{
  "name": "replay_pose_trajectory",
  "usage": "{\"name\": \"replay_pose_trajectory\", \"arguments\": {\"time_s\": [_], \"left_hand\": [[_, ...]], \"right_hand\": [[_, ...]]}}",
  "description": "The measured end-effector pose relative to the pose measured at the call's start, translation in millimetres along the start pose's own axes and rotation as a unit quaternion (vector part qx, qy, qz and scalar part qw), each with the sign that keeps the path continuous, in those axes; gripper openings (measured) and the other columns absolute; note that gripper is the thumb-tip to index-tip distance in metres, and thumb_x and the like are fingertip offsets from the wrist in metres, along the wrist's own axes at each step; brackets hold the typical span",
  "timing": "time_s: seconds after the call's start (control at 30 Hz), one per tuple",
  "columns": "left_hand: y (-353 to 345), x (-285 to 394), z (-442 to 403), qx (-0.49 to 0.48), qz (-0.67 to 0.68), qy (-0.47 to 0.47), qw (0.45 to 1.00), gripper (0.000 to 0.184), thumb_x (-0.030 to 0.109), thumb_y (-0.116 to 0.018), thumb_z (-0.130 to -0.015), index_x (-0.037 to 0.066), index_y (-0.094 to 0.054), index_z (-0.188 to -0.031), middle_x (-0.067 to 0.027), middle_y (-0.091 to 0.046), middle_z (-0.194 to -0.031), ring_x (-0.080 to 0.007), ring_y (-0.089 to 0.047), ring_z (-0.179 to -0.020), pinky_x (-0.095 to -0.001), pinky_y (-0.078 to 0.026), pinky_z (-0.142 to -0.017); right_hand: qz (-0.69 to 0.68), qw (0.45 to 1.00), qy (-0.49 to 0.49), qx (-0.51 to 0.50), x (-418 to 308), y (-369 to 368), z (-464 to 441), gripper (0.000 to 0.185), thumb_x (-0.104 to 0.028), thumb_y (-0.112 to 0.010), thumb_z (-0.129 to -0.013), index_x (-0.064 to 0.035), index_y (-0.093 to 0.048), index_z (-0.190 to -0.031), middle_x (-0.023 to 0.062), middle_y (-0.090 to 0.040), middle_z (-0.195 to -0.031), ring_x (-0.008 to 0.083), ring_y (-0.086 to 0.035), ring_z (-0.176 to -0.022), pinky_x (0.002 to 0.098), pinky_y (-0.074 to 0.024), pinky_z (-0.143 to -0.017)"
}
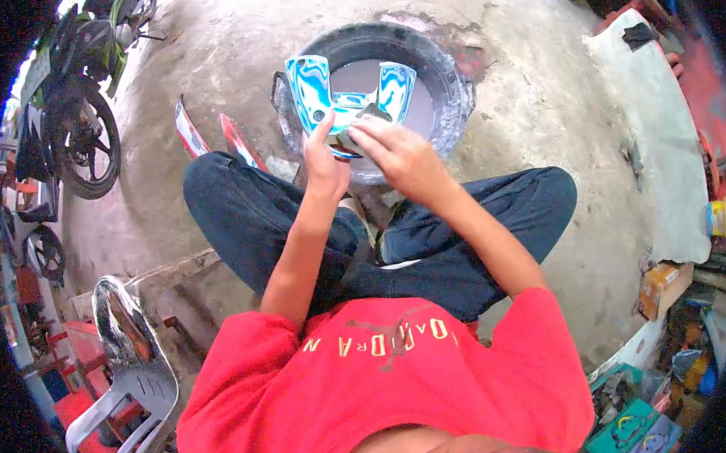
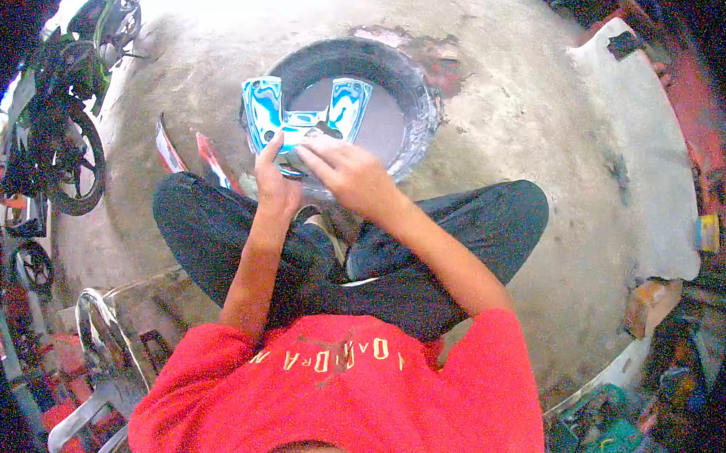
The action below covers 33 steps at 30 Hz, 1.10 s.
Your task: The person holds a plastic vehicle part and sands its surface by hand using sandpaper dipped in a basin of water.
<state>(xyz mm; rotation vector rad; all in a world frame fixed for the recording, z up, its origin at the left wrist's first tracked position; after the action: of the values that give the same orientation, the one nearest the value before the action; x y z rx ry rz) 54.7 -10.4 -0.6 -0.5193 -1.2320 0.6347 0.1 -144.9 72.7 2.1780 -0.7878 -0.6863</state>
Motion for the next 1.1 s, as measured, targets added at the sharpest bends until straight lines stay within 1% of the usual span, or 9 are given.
{"name": "replay_pose_trajectory", "arguments": {"time_s": [0.13, 0.23, 0.37, 0.5, 0.63, 0.8, 0.9, 0.93, 1.1], "left_hand": [[5, -1, 0, -0.015, 0.007, 0.008, 1.000, 0.036, 0.020, -0.062, -0.093, 0.009, -0.054, -0.127, -0.0088, -0.066, -0.113, -0.0239, -0.069, -0.097, -0.0424, -0.060, -0.071], [3, 1, 3, -0.013, 0.006, 0.009, 1.000, 0.035, 0.020, -0.062, -0.093, 0.009, -0.054, -0.126, -0.0091, -0.065, -0.113, -0.0237, -0.070, -0.095, -0.0401, -0.061, -0.067], [6, -2, -5, -0.015, 0.021, -0.006, 1.000, 0.035, 0.019, -0.062, -0.093, 0.009, -0.054, -0.126, -0.0093, -0.066, -0.112, -0.0237, -0.070, -0.094, -0.0376, -0.061, -0.065], [0, 3, 3, 0.006, 0.024, 0.000, 1.000, 0.034, 0.019, -0.061, -0.093, 0.010, -0.054, -0.125, -0.0087, -0.067, -0.110, -0.0234, -0.070, -0.093, -0.0369, -0.060, -0.065], [9, -2, -6, -0.007, 0.036, 0.016, 0.999, 0.032, 0.019, -0.061, -0.093, 0.009, -0.056, -0.123, -0.0089, -0.068, -0.108, -0.0246, -0.070, -0.095, -0.0398, -0.060, -0.069], [5, 0, -1, -0.004, 0.021, 0.002, 1.000, 0.037, 0.017, -0.064, -0.091, 0.011, -0.054, -0.127, -0.0091, -0.066, -0.113, -0.0239, -0.069, -0.096, -0.0419, -0.061, -0.069], [8, 0, -1, 0.029, -0.023, -0.002, 0.999, 0.033, 0.020, -0.059, -0.095, 0.005, -0.058, -0.124, -0.0124, -0.067, -0.116, -0.0278, -0.069, -0.102, -0.0477, -0.058, -0.083], [4, 1, -4, -0.006, 0.015, 0.008, 1.000, 0.036, 0.017, -0.062, -0.092, 0.009, -0.053, -0.126, -0.0095, -0.066, -0.112, -0.0241, -0.070, -0.095, -0.0408, -0.062, -0.069], [2, 2, 4, -0.020, 0.011, -0.002, 1.000, 0.033, 0.017, -0.060, -0.094, 0.006, -0.056, -0.125, -0.0106, -0.066, -0.113, -0.0260, -0.070, -0.097, -0.0423, -0.061, -0.073]], "right_hand": [[0.036, 0.989, -0.135, 0.038, 69, 9, 0, 0.038, -0.008, -0.055, -0.089, -0.0064, -0.062, -0.126, 0.0163, -0.066, -0.126, 0.0310, -0.064, -0.116, 0.0401, -0.0522, -0.098], [0.037, 0.987, -0.141, 0.061, 62, 6, 6, 0.037, -0.008, -0.055, -0.089, -0.0066, -0.062, -0.125, 0.0162, -0.065, -0.127, 0.0313, -0.064, -0.117, 0.0400, -0.0521, -0.098], [0.015, 0.999, -0.035, 0.031, 9, -6, 8, 0.040, -0.007, -0.055, -0.089, -0.0078, -0.062, -0.129, 0.0159, -0.064, -0.130, 0.0309, -0.062, -0.120, 0.0415, -0.0511, -0.100], [0.043, 0.993, -0.095, 0.046, 65, 5, 4, 0.041, -0.008, -0.055, -0.088, -0.0071, -0.062, -0.129, 0.0162, -0.065, -0.129, 0.0315, -0.062, -0.121, 0.0412, -0.0514, -0.100], [-0.028, 0.999, 0.014, 0.010, 2, -2, 7, 0.039, -0.008, -0.055, -0.089, -0.0046, -0.063, -0.126, 0.0167, -0.065, -0.128, 0.0329, -0.063, -0.119, 0.0412, -0.0517, -0.100], [0.041, 0.993, -0.106, 0.042, 75, -1, 8, 0.039, -0.007, -0.053, -0.089, -0.0054, -0.063, -0.126, 0.0155, -0.067, -0.126, 0.0297, -0.065, -0.117, 0.0417, -0.0527, -0.099], [-0.013, 0.999, -0.030, 0.022, 26, -6, 12, 0.039, -0.006, -0.053, -0.089, -0.0049, -0.063, -0.126, 0.0172, -0.066, -0.126, 0.0315, -0.064, -0.117, 0.0404, -0.0530, -0.098], [-0.028, 1.000, -0.005, 0.010, 11, -7, 12, 0.039, -0.006, -0.053, -0.089, -0.0045, -0.064, -0.126, 0.0178, -0.066, -0.126, 0.0319, -0.064, -0.117, 0.0402, -0.0529, -0.098], [0.009, 0.996, -0.084, 0.023, 67, -6, 10, 0.039, -0.006, -0.054, -0.088, -0.0046, -0.064, -0.126, 0.0170, -0.066, -0.127, 0.0297, -0.065, -0.118, 0.0406, -0.0523, -0.099]]}}
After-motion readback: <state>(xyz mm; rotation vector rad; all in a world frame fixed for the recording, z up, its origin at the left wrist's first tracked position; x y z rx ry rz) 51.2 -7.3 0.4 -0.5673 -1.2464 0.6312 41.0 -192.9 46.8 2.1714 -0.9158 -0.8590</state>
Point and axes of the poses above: each hand's wrist, its own z-axis away from the middle knuckle, its own y-axis out of the back of the hand, x = y × z, the point moved 6 cm from there along -z, towards the middle knuckle
